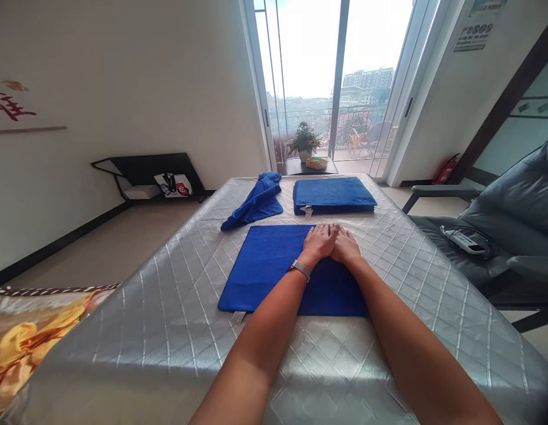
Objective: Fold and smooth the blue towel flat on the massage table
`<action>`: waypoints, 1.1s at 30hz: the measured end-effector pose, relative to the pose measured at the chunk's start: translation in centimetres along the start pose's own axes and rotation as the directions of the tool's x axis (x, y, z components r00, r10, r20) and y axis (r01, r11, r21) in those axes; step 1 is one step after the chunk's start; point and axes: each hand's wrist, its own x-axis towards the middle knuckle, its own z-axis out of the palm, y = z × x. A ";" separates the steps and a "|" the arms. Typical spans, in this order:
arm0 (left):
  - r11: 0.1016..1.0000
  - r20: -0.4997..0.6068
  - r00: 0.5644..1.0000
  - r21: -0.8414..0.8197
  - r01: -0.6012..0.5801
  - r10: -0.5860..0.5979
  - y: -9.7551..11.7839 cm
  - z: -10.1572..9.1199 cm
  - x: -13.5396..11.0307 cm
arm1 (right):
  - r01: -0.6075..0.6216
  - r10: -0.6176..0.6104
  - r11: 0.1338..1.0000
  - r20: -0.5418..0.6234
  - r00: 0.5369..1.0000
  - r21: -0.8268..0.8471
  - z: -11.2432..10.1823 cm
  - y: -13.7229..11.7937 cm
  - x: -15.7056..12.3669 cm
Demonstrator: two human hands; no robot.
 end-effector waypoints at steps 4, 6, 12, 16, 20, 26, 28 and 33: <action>0.992 -0.022 1.000 0.122 0.018 -0.015 -1.9 -0.4 -0.7 | -0.054 0.054 0.998 0.014 0.998 0.033 -0.3 -0.4 0.1; 0.984 -0.031 0.999 0.175 0.038 -0.033 -3.1 -0.8 -1.1 | -0.079 0.079 0.996 0.011 0.997 0.051 -0.4 -0.5 0.2; 0.957 -0.073 0.992 0.263 0.118 -0.103 -7.9 -3.0 -2.5 | -0.087 0.087 0.992 0.011 0.996 0.086 -0.4 -0.6 0.3; 0.928 -0.087 0.976 0.302 0.219 -0.201 -12.0 -5.3 -3.9 | -0.083 0.083 0.992 0.004 0.997 0.093 -0.4 -0.6 0.3; 0.893 -0.108 0.951 0.327 0.310 -0.290 -15.2 -7.2 -5.5 | -0.085 0.085 0.993 0.007 0.996 0.086 -0.4 -0.6 0.3; 0.886 -0.129 0.939 0.312 0.344 -0.320 -16.1 -7.8 -6.3 | -0.087 0.087 0.993 0.008 0.996 0.077 -0.4 -0.4 0.3; 0.886 -0.134 0.938 0.308 0.346 -0.320 -16.1 -7.7 -6.1 | -0.088 0.087 0.994 0.012 0.996 0.070 -0.4 -0.4 0.3; 0.889 -0.132 0.939 0.304 0.342 -0.317 -16.3 -7.4 -5.8 | -0.087 0.086 0.996 0.018 0.996 0.032 -0.4 -0.4 0.4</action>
